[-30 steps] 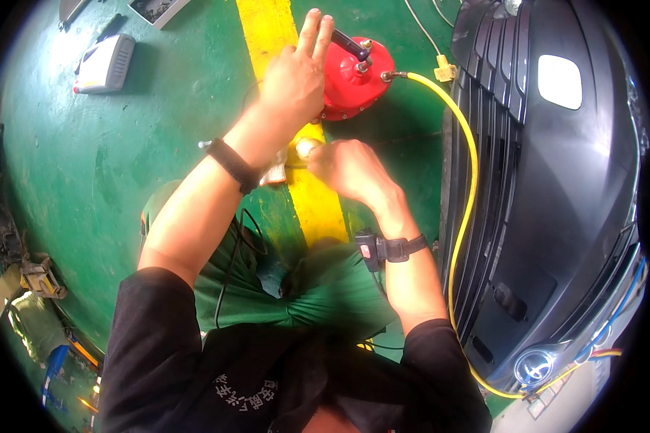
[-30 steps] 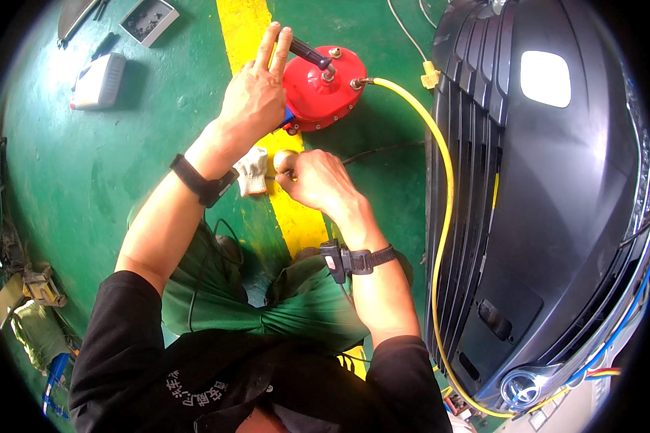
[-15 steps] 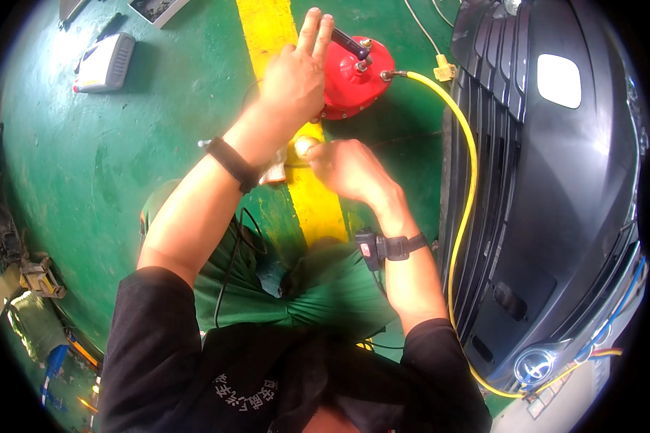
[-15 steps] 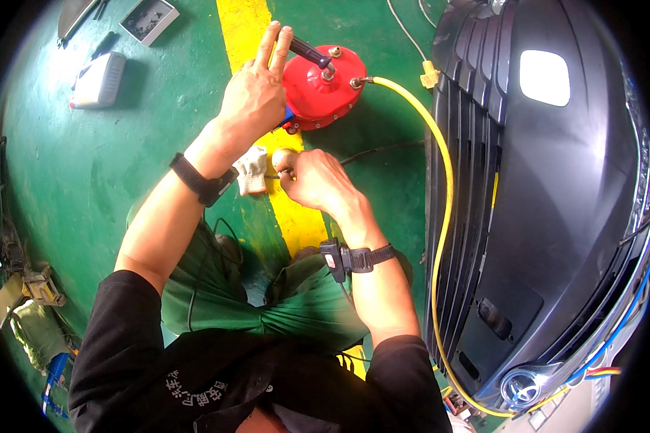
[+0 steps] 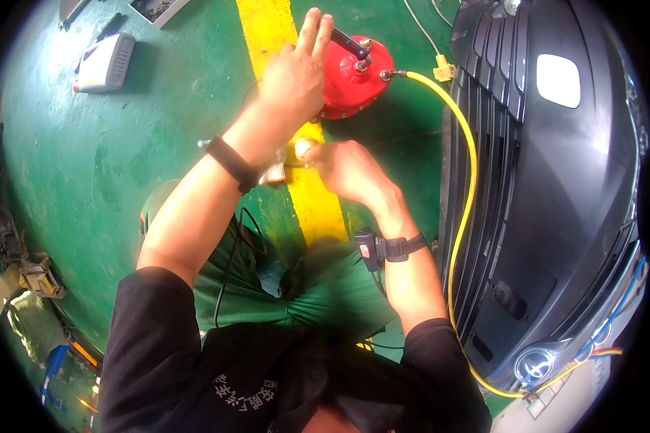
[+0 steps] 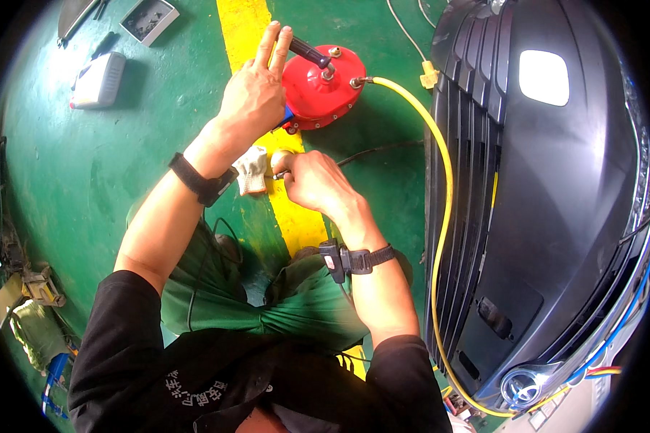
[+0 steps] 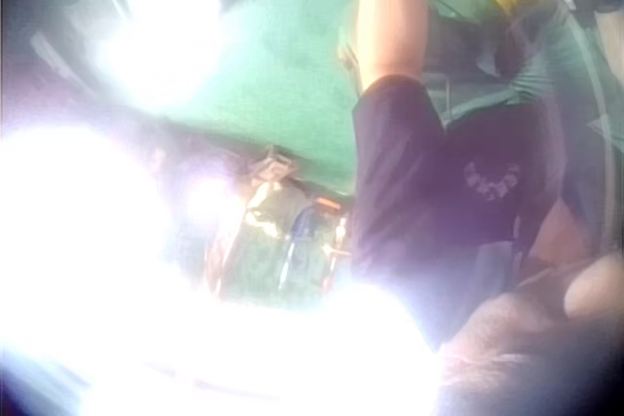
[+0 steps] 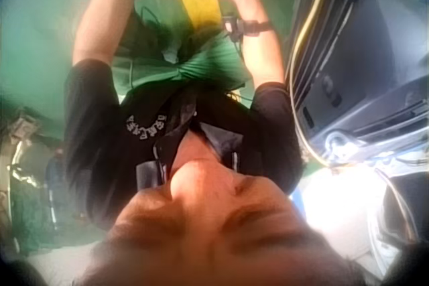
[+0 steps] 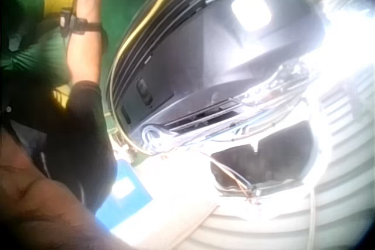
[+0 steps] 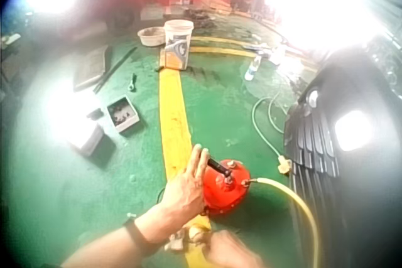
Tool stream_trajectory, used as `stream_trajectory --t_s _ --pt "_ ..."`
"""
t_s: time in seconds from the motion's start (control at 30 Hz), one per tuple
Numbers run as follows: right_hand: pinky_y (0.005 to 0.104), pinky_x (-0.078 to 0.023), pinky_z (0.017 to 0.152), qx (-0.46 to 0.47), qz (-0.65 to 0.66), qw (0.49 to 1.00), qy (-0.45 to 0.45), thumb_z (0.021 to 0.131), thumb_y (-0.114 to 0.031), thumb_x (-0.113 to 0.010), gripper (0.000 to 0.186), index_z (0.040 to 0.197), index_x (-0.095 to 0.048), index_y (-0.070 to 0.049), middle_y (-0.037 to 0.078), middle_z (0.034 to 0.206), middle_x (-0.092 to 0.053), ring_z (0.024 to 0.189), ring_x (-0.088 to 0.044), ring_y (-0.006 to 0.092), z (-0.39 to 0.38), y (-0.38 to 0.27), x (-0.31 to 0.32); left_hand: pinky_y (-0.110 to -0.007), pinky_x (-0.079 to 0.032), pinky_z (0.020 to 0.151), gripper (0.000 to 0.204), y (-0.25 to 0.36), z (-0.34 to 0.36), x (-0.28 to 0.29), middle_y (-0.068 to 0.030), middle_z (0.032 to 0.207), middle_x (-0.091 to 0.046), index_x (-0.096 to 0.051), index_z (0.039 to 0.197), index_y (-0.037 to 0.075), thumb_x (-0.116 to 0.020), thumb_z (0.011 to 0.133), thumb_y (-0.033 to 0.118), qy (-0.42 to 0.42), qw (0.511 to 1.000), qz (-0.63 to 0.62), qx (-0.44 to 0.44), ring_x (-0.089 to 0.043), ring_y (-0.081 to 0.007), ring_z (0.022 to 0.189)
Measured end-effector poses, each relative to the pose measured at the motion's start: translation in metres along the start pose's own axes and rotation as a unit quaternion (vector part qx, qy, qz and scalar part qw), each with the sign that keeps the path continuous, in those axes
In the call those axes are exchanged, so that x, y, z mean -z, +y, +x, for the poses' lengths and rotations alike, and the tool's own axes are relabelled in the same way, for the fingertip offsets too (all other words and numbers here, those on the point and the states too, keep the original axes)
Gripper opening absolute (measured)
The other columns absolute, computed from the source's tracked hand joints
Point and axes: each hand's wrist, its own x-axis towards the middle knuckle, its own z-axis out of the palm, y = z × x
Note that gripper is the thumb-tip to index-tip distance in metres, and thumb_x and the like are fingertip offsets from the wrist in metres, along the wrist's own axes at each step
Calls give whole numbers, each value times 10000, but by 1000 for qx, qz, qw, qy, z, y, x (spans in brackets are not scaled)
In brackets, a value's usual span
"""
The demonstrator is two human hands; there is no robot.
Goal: The person connects a yellow hose to a red refrigerant tank and secures it by hand while sitting on the floor next to a car.
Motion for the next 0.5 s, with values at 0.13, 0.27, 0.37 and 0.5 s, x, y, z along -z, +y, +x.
stream_trajectory --t_s 0.13,0.27,0.37,0.5 --pt "492 -551 812 -18 -2 1000 8 884 -57 -573 275 1089 -748 -111 251 866 -701 879 -696 415 2 6 -4 -426 -531 1004 882 1 0 0 -205 1674 -236 -186 1633 39 -587 847 51 3 1000 -9 -1 -655 -396 1123" --pt "493 -543 795 -27 15 999 16 936 -89 -556 226 1107 -698 -53 269 891 -694 894 -691 433 -1 1 1 -427 -530 1009 886 0 1 -1 -202 1676 -235 -194 1634 51 -589 841 46 10 1000 -12 -1 -654 -394 1131" --pt "492 -537 781 -49 28 998 9 976 -119 -547 217 1139 -655 -25 292 923 -692 908 -686 454 -1 -7 8 -425 -528 1014 888 -1 0 -1 -202 1676 -235 -203 1633 54 -594 836 43 10 1000 -17 4 -653 -392 1138" --pt "493 -536 780 -34 26 999 25 973 -102 -566 191 1122 -619 6 298 905 -698 903 -690 461 -2 -2 5 -424 -527 1016 889 1 1 -1 -202 1675 -236 -212 1631 53 -601 831 42 7 1000 -5 4 -653 -392 1139"
